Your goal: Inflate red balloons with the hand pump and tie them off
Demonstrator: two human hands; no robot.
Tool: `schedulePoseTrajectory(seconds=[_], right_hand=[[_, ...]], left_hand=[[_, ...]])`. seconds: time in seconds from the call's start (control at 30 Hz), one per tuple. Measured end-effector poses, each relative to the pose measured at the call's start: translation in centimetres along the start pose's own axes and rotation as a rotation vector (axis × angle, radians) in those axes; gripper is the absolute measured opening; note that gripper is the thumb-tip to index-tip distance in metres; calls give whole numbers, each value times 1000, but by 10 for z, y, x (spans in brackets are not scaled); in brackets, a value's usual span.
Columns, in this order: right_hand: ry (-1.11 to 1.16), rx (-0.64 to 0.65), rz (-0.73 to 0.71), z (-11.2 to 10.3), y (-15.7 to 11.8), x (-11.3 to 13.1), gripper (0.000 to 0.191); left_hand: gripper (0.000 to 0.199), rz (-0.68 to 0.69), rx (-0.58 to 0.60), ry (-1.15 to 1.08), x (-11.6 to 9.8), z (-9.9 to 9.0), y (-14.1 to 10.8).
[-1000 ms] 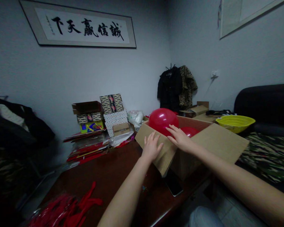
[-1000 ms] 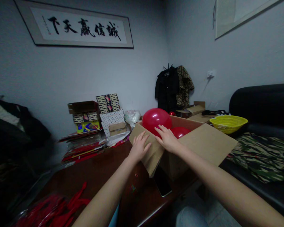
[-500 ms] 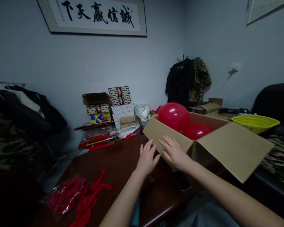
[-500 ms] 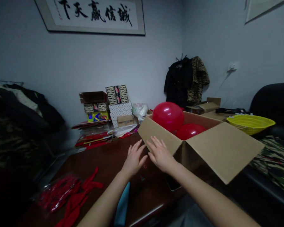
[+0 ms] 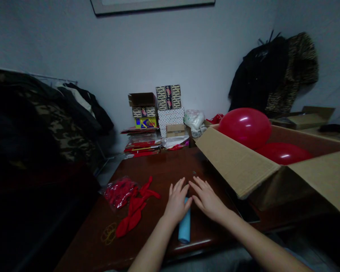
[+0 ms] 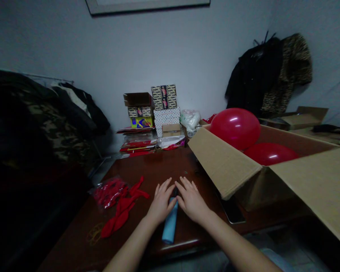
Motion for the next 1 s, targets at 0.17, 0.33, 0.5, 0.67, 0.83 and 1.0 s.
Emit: schedulePoseTrajectory(seconds=[0.17, 0.33, 0.5, 0.67, 0.83, 1.0], right_hand=[[50, 107, 7, 51, -5, 20, 53], [63, 182, 5, 91, -9, 43, 55], [69, 242, -27, 113, -9, 68, 53], [86, 233, -60, 121, -5, 84, 47], [91, 234, -78, 126, -1, 94, 44], [95, 235, -80, 129, 2, 98, 47]], left_hand=[[47, -103, 15, 42, 43, 5, -45], [43, -189, 13, 120, 79, 3, -84], [35, -299, -75, 339, 115, -24, -113], [32, -475, -127, 588, 155, -58, -140], [21, -514, -85, 584, 177, -63, -155], [22, -409, -112, 422, 164, -66, -145]])
Point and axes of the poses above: each hand's wrist, its own y-axis towards the middle knuckle, its own z-axis out of the palm, x = y × z, the point moved 10 cm from there along y, towards the middle knuckle, and after that the axes turned 6 degrees about -x, right-handed, at the moved point
